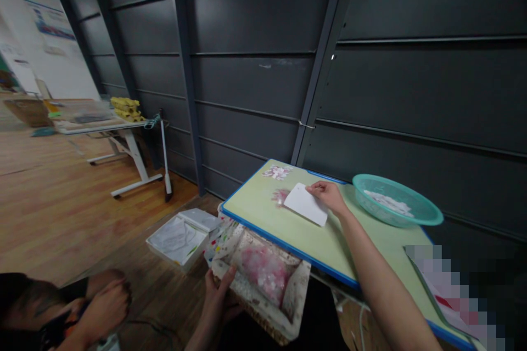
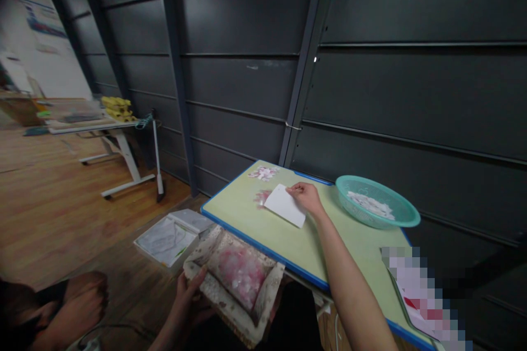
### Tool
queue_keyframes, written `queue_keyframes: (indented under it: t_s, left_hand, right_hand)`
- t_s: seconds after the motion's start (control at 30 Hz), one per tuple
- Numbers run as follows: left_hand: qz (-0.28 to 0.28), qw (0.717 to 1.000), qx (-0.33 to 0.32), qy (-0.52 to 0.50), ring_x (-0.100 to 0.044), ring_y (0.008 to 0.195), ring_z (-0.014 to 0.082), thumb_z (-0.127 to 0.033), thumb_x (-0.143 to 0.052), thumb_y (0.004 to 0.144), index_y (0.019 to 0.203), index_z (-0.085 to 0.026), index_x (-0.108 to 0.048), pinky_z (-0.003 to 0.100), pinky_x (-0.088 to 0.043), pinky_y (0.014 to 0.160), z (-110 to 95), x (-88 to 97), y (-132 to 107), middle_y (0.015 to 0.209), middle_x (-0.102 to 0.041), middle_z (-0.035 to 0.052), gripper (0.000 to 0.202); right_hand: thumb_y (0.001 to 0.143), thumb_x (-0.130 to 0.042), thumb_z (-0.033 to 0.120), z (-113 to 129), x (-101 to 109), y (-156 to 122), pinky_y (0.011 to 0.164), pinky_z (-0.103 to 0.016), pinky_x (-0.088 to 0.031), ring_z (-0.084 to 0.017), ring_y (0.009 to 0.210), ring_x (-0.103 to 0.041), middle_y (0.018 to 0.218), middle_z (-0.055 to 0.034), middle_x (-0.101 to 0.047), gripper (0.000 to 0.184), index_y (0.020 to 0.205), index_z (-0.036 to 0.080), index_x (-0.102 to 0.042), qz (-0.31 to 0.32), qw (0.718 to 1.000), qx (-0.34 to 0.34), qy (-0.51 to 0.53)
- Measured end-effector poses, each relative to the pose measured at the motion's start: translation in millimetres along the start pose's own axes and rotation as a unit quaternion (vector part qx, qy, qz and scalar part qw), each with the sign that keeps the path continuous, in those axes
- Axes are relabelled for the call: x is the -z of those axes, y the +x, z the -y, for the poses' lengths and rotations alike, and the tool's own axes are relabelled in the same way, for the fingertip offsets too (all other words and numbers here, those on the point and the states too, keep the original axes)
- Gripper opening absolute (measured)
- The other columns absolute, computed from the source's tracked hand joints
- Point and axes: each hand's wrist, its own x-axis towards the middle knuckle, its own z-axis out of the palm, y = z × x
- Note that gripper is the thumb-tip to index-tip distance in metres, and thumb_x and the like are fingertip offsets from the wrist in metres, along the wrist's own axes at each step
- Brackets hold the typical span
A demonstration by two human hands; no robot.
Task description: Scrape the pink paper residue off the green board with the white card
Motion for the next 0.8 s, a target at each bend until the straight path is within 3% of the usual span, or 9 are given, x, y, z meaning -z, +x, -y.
queue_keyframes:
  t_s: [0.23,0.33,0.47,0.63,0.8]
  left_hand:
    - [0.000,1.000,0.015,-0.009,-0.074,0.089,0.0305,-0.055,-0.076,0.072,0.136,-0.033,-0.036,0.046,-0.064,0.069,-2,-1.9,-3,0.135,-0.055,0.0149,0.078]
    - [-0.001,1.000,0.008,-0.013,-0.073,0.090,0.0300,-0.052,-0.075,0.073,0.132,-0.033,-0.038,0.045,-0.064,0.068,-5,-2.5,-7,0.138,-0.053,0.0147,0.073]
    - [0.010,1.000,-0.001,-0.012,-0.074,0.082,0.0281,-0.052,-0.076,0.072,0.125,-0.032,-0.042,0.047,-0.064,0.065,-7,-3.6,-12,0.127,-0.060,0.0112,0.066]
    - [0.000,1.000,-0.003,-0.014,-0.074,0.082,0.0280,-0.052,-0.078,0.069,0.124,-0.033,-0.042,0.046,-0.064,0.067,-6,-3.3,-12,0.126,-0.060,0.0103,0.069]
    - [0.003,1.000,-0.001,-0.006,-0.073,0.077,0.0286,-0.052,-0.075,0.072,0.123,-0.032,-0.043,0.044,-0.063,0.061,-4,-2.2,-8,0.121,-0.061,0.0104,0.063]
  right_hand:
    - [0.054,-0.073,0.067,-19,10,7,0.051,-0.029,-0.032,-0.016,0.052,-0.050,0.054,-0.0043,-0.063,0.052,0.062,0.017,-0.067,0.001,0.999,-0.006,-0.039]
    - [0.053,-0.073,0.067,-20,6,5,0.051,-0.029,-0.032,-0.016,0.053,-0.049,0.054,-0.0038,-0.062,0.051,0.060,0.017,-0.066,0.013,0.999,-0.001,-0.040]
    - [0.053,-0.074,0.070,-18,-2,2,0.049,-0.028,-0.030,-0.014,0.050,-0.045,0.052,-0.0022,-0.059,0.056,0.062,0.016,-0.068,0.055,0.998,0.004,-0.031]
    - [0.054,-0.073,0.075,-15,-7,0,0.048,-0.028,-0.028,-0.014,0.049,-0.043,0.050,-0.0022,-0.056,0.060,0.063,0.016,-0.067,0.004,0.999,0.016,-0.030]
    - [0.054,-0.072,0.073,-11,-17,-5,0.048,-0.027,-0.026,-0.012,0.048,-0.039,0.048,0.0004,-0.053,0.058,0.064,0.017,-0.067,0.049,0.999,0.010,-0.020]
